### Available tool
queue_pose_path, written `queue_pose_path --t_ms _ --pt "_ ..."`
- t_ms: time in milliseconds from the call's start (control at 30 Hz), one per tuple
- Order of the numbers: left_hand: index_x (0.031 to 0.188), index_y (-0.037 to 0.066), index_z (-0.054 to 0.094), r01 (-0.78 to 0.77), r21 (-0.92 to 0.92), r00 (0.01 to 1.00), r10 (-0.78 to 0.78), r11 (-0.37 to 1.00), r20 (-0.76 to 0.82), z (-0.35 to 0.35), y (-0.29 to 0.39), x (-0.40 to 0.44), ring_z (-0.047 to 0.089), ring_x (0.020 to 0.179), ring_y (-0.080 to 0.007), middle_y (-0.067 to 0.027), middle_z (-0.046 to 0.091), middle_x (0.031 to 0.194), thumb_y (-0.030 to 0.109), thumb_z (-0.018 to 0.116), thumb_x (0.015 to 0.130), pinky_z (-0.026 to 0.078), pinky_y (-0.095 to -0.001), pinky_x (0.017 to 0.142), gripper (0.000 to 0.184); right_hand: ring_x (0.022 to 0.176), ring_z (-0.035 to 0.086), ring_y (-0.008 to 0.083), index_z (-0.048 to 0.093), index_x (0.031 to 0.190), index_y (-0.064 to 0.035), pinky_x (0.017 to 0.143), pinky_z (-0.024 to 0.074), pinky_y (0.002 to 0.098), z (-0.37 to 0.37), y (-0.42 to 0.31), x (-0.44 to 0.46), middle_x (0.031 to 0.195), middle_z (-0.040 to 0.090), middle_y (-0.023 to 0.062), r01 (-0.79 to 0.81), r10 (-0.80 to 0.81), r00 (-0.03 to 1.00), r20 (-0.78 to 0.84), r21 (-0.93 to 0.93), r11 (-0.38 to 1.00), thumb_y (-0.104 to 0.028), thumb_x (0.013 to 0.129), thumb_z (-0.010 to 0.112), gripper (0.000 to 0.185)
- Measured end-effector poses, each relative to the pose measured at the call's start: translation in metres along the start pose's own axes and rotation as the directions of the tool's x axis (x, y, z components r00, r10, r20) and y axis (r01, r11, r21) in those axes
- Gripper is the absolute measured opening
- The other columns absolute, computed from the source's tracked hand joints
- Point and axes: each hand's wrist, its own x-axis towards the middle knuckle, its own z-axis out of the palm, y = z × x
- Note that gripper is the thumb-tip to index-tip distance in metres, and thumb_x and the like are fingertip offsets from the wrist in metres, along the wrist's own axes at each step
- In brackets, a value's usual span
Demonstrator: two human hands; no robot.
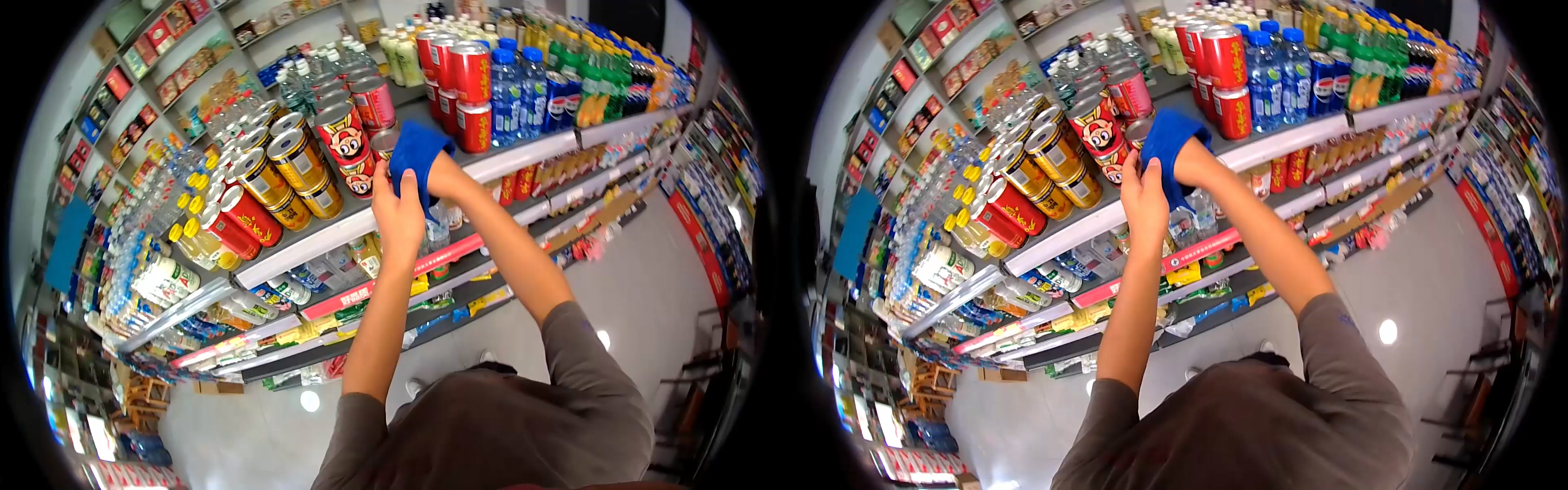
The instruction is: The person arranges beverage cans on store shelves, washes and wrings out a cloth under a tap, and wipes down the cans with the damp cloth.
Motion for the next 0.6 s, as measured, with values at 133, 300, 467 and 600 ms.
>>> queue_pose_path --t_ms 133,300,467,600 --pt "0.134 -0.013 0.046 0.030 0.042 0.988 -0.023 0.999 -0.154 0.015 0.014 -0.001 0.060 0.114 -0.0296 -0.0269 0.061 0.123 0.024 0.054 0.098 0.044 -0.0359 0.100 0.052 0.086 0.062 0.0320 0.060 0.089 -0.0029 0.076 0.0484 0.0403 0.014 0.008 -0.005 0.088 0.062 0.0155 -0.002 0.015 0.996 -0.084 0.157 0.988 -0.021 0.082 0.066 0.020" --pt "0.130 -0.009 0.050 -0.025 -0.124 0.978 -0.002 0.992 -0.208 0.028 0.005 -0.002 0.058 0.113 -0.0218 -0.0191 0.061 0.122 0.019 0.052 0.101 0.043 -0.0315 0.100 0.041 0.083 0.062 0.0343 0.055 0.097 -0.0017 0.074 0.0486 0.0430 0.006 0.006 -0.004 0.084 0.062 0.0170 -0.215 0.240 0.970 -0.050 0.291 0.932 -0.022 0.078 0.070 0.031" --pt "0.128 -0.008 0.050 -0.102 -0.091 0.970 0.079 0.991 -0.231 0.028 0.003 -0.014 0.056 0.120 -0.0236 -0.0209 0.058 0.129 0.011 0.051 0.099 0.040 -0.0335 0.105 0.035 0.088 0.062 0.0397 0.054 0.103 0.0002 0.075 0.0500 0.0434 0.010 0.000 -0.006 0.092 0.062 0.0202 -0.127 0.184 0.969 -0.167 0.304 0.944 -0.018 0.075 0.070 0.037" --pt "0.127 -0.009 0.050 -0.296 0.039 0.939 0.299 0.954 -0.169 0.028 0.028 -0.028 0.058 0.119 -0.0257 -0.0225 0.059 0.128 0.003 0.052 0.095 0.042 -0.0351 0.104 0.034 0.087 0.062 0.0380 0.053 0.106 -0.0004 0.076 0.0507 0.0423 -0.015 -0.029 -0.008 0.094 0.063 0.0183 -0.016 0.134 0.936 -0.325 0.341 0.940 -0.012 0.070 0.070 0.042"
